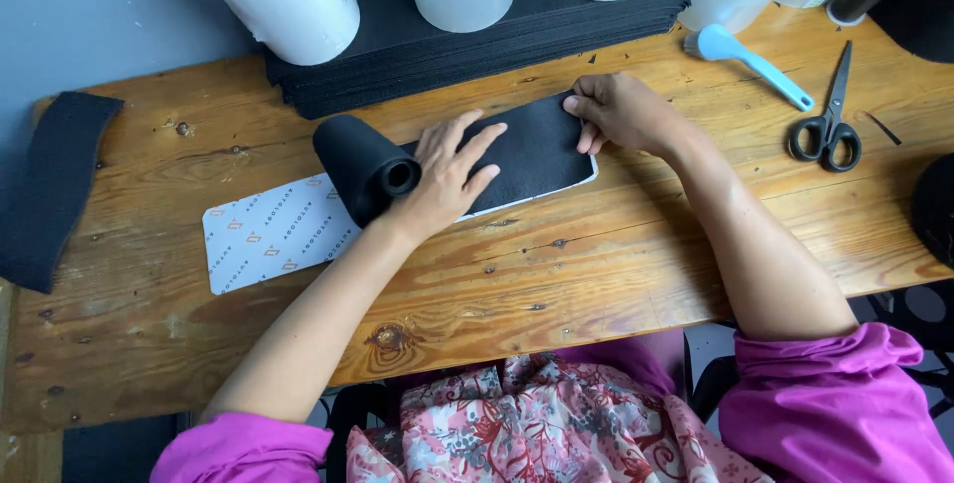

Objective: The person is manually aligning a black foam strip onto a white adhesive backing with a logo pattern, then pressing it down firmly to bond the two layers.

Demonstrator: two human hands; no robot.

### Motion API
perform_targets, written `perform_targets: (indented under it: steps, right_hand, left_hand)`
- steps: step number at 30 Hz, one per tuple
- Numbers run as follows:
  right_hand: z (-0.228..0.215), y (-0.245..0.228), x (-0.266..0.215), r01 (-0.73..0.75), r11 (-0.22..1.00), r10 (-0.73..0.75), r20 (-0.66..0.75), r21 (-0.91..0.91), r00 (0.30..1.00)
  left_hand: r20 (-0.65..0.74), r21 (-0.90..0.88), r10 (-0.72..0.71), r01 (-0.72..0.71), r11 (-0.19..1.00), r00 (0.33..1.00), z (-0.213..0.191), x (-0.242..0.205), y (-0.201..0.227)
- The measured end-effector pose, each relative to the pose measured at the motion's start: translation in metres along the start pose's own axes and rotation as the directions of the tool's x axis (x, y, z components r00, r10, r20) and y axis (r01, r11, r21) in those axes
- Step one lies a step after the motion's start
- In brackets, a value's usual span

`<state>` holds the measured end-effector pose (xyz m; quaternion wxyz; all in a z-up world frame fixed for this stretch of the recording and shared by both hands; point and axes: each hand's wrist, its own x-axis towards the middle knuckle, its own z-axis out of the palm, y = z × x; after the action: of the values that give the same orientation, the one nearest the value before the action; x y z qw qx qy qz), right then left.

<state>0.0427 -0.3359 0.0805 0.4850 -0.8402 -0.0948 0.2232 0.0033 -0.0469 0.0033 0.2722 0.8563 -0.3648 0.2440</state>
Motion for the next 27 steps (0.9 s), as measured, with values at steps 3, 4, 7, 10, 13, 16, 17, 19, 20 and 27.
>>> perform_targets:
  steps: [3,4,7,10,13,16,17,19,20,27]
  right_hand:
    - [0.011,0.018,0.014,0.004,1.0,-0.004,0.044,-0.006,0.999]
    - [0.014,0.014,0.012,0.001,1.0,-0.001,0.046,-0.007,0.999]
    - [0.02,0.001,0.008,-0.013,1.0,0.012,0.075,0.023,0.997]
    - [0.022,-0.011,0.003,-0.03,0.999,0.026,0.087,0.046,0.996]
    - [0.026,-0.021,-0.003,-0.054,0.994,0.045,0.104,0.09,0.994]
    - [0.028,-0.02,0.001,-0.072,0.993,0.06,0.119,0.095,0.991]
    - [0.028,-0.016,0.002,-0.074,0.993,0.063,0.118,0.096,0.991]
    - [0.028,-0.015,0.004,-0.075,0.993,0.063,0.12,0.092,0.991]
    - [0.028,-0.018,0.003,-0.089,0.991,0.077,0.118,0.102,0.99]
    - [0.028,-0.012,0.007,-0.109,0.99,0.099,0.113,0.088,0.989]
  left_hand:
    - [0.078,-0.077,-0.08,0.086,0.993,0.994,0.012,0.015,0.018]
    - [0.078,-0.079,-0.083,0.089,0.993,0.993,0.017,0.018,0.023]
    - [0.106,-0.194,-0.157,0.175,0.965,0.982,0.027,0.025,0.031]
    - [0.1,-0.187,-0.194,0.21,0.96,0.976,0.027,0.023,0.032]
    - [0.124,-0.183,-0.244,0.264,0.947,0.962,0.018,0.02,0.035]
    - [0.118,-0.186,-0.252,0.27,0.945,0.961,0.011,0.021,0.037]
    - [0.124,-0.193,-0.251,0.272,0.943,0.96,0.01,0.021,0.037]
    - [0.124,-0.199,-0.256,0.277,0.94,0.959,0.01,0.021,0.037]
    - [0.126,-0.19,-0.253,0.274,0.943,0.959,0.009,0.021,0.037]
    - [0.125,-0.172,-0.249,0.268,0.948,0.961,0.01,0.021,0.036]
